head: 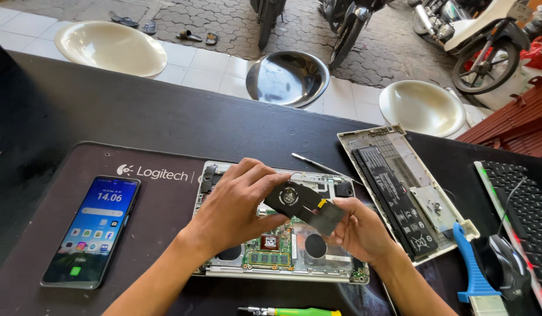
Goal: The person places a cooling fan into a disassembled laptop chassis and uses a screwdriver to secure it with screws. The person repeatedly tightens screws around the fan and motherboard area.
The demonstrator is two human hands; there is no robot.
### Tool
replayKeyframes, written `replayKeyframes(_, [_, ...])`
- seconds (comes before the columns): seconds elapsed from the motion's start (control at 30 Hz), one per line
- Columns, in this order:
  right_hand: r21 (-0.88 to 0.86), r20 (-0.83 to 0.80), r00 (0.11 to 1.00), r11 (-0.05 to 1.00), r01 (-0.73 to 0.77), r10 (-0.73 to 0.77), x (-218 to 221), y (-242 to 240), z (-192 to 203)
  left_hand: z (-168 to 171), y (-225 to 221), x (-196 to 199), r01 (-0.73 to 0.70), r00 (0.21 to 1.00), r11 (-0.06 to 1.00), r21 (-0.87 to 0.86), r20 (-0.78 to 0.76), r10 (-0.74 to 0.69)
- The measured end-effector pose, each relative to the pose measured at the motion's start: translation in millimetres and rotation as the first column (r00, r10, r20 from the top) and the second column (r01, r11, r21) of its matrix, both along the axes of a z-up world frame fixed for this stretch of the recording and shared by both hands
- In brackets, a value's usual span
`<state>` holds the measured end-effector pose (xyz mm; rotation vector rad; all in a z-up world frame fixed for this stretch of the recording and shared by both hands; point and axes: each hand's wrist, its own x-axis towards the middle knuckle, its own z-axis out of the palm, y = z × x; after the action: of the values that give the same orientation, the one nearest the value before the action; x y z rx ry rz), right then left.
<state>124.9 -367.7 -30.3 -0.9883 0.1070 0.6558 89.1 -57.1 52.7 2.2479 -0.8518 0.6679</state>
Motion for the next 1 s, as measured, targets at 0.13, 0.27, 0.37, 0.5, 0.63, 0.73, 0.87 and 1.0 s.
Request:
replayKeyframes(0.13, [-0.171,0.202,0.975,0.977,0.127,-0.091,-5.3,14.0,17.7,-4.3,6.2,-2.0,0.007,0.998,1.000,-0.017,-0.057,-0.008])
replayKeyframes(0.27, [-0.432,0.635,0.770,0.857,0.282,0.067,-19.5,22.4,48.6,-4.0,9.2,-2.3,-0.024,0.998,1.000,0.003,-0.059,0.024])
replayKeyframes(0.37, [-0.549,0.760,0.591,0.753,0.364,0.268,-27.0,24.5,59.1,0.9,11.9,-2.0,-0.050,0.998,0.999,-0.003,-0.042,0.049])
replayKeyframes(0.5, [-0.580,0.814,0.352,0.648,0.494,0.461,-42.5,46.6,84.3,3.3,14.6,-0.4,-0.042,0.999,0.998,-0.045,-0.032,0.040])
replayKeyframes(0.63, [-0.551,0.827,0.281,0.602,0.578,0.487,-47.1,56.5,90.4,2.1,13.3,1.1,-0.025,0.999,0.998,-0.055,-0.041,0.023])
replayKeyframes(0.73, [-0.526,0.828,0.231,0.567,0.634,0.511,-48.8,57.8,90.6,-1.7,11.3,1.9,-0.031,0.998,0.999,-0.030,-0.060,0.030])
replayKeyframes(0.87, [-0.525,0.833,0.247,0.567,0.635,0.495,-47.1,57.1,84.4,-1.7,24.5,0.1,-0.038,0.980,0.997,0.072,-0.191,0.051])
replayKeyframes(1.0, [-0.585,0.803,0.322,0.559,0.588,0.501,-45.7,53.2,80.2,9.3,57.4,-21.1,-0.105,0.943,0.989,0.104,-0.304,0.132])
